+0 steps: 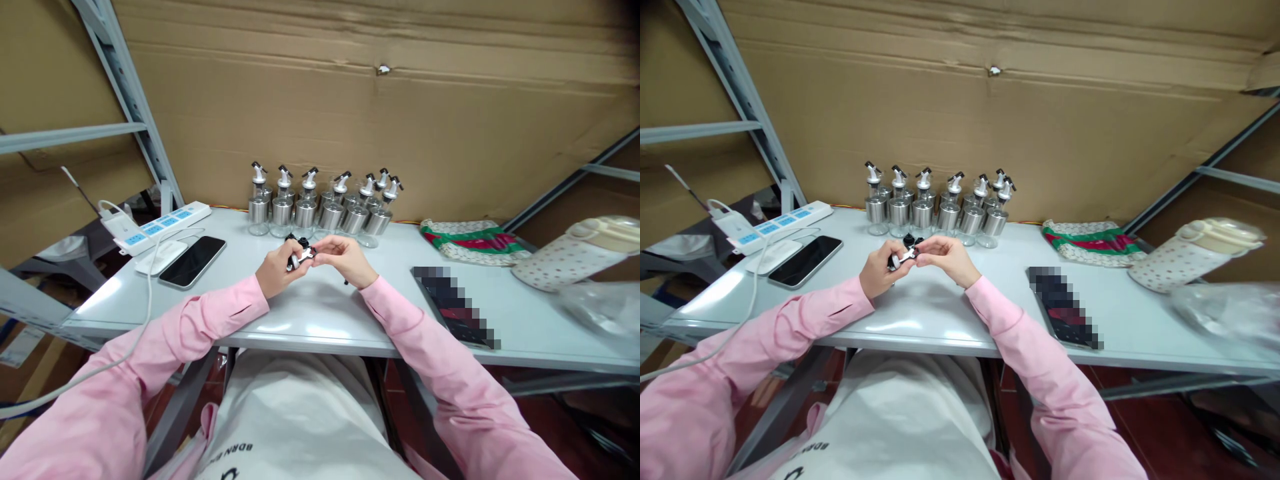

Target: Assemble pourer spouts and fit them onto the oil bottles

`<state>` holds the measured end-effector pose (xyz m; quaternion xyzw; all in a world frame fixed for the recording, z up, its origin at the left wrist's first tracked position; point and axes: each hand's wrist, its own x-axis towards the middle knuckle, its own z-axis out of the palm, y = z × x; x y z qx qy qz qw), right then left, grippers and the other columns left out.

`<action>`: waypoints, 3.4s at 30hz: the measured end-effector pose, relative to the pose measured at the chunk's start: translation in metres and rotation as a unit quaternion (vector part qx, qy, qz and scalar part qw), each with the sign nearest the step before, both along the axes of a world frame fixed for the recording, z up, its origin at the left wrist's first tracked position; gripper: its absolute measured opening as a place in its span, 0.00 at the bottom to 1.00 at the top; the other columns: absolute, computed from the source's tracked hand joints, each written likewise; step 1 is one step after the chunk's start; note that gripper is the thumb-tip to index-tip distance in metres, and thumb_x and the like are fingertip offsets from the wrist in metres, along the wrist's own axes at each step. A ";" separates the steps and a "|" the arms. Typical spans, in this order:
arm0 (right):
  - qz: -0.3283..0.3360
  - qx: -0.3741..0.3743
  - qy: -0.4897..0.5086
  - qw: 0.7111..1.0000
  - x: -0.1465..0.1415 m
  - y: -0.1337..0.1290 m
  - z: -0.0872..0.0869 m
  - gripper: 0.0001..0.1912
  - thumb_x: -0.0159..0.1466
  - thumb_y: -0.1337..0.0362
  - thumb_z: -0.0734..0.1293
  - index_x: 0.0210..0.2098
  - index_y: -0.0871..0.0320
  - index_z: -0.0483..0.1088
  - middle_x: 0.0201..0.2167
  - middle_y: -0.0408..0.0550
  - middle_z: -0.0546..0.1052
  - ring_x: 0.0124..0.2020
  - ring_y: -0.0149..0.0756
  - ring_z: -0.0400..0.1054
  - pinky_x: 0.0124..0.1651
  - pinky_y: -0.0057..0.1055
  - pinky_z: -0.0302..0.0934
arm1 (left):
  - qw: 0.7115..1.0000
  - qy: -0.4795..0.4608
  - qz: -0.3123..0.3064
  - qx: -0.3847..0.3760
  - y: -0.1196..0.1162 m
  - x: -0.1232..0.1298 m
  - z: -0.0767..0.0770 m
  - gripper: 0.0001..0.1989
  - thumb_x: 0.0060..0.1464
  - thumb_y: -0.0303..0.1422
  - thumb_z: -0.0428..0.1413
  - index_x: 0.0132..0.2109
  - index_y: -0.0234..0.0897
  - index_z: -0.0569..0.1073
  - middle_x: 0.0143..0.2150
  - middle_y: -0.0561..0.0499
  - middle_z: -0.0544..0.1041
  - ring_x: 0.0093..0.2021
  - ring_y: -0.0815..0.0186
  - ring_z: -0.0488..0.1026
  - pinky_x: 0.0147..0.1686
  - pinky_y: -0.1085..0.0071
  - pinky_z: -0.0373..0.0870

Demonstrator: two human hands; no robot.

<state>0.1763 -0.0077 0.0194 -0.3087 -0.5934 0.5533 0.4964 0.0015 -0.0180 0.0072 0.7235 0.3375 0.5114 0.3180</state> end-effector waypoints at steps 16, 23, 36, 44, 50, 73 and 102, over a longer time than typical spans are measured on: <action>0.006 0.036 -0.023 0.999 0.013 0.005 0.003 0.13 0.44 0.63 0.75 0.30 0.58 0.77 0.21 0.42 0.76 0.21 0.28 0.69 0.31 0.31 0.66 | 0.996 0.041 -0.083 -0.014 0.004 0.000 0.000 0.13 0.42 0.34 0.61 0.32 0.39 0.64 0.34 0.52 0.66 0.30 0.67 0.63 0.39 0.70 0.60; 0.022 0.031 -0.029 0.999 0.014 0.006 0.002 0.13 0.45 0.63 0.75 0.32 0.57 0.77 0.23 0.43 0.77 0.22 0.28 0.68 0.32 0.31 0.66 | 0.993 0.077 -0.080 0.030 0.005 -0.002 -0.001 0.10 0.45 0.35 0.59 0.31 0.39 0.65 0.33 0.51 0.66 0.29 0.67 0.62 0.39 0.70 0.60; 0.047 -0.008 -0.064 0.997 0.016 0.000 0.012 0.16 0.40 0.68 0.76 0.31 0.59 0.77 0.21 0.43 0.77 0.22 0.28 0.69 0.31 0.29 0.66 | 0.988 0.115 -0.078 0.069 0.002 0.001 0.001 0.12 0.45 0.34 0.61 0.30 0.39 0.63 0.32 0.50 0.67 0.33 0.64 0.64 0.40 0.67 0.61; 0.055 -0.014 -0.101 0.993 0.018 0.000 0.014 0.15 0.40 0.68 0.76 0.28 0.63 0.75 0.19 0.43 0.76 0.20 0.27 0.69 0.28 0.26 0.66 | 0.946 0.200 -0.077 0.242 0.015 -0.002 -0.017 0.15 0.55 0.45 0.51 0.38 0.37 0.58 0.34 0.51 0.65 0.30 0.68 0.66 0.33 0.70 0.65; 0.069 -0.016 -0.100 0.992 0.019 0.001 0.014 0.14 0.41 0.69 0.76 0.28 0.63 0.75 0.18 0.43 0.77 0.20 0.28 0.70 0.27 0.25 0.66 | 0.936 0.200 -0.079 0.278 0.014 -0.002 -0.021 0.14 0.59 0.44 0.46 0.40 0.38 0.55 0.35 0.52 0.64 0.27 0.71 0.66 0.29 0.73 0.64; 0.110 -0.063 -0.058 0.990 0.019 -0.005 0.022 0.13 0.41 0.69 0.76 0.27 0.62 0.75 0.20 0.46 0.78 0.20 0.32 0.72 0.25 0.27 0.69 | 0.879 0.212 -0.060 0.423 0.014 -0.002 -0.009 0.09 0.60 0.38 0.46 0.39 0.38 0.56 0.35 0.48 0.68 0.32 0.67 0.69 0.32 0.71 0.68; 0.042 0.003 -0.049 0.998 0.011 -0.003 0.010 0.16 0.40 0.66 0.77 0.28 0.61 0.74 0.19 0.43 0.76 0.20 0.31 0.71 0.27 0.30 0.69 | 0.921 0.182 -0.059 0.339 0.016 -0.001 -0.018 0.13 0.59 0.43 0.46 0.40 0.38 0.54 0.36 0.51 0.65 0.31 0.69 0.68 0.31 0.70 0.68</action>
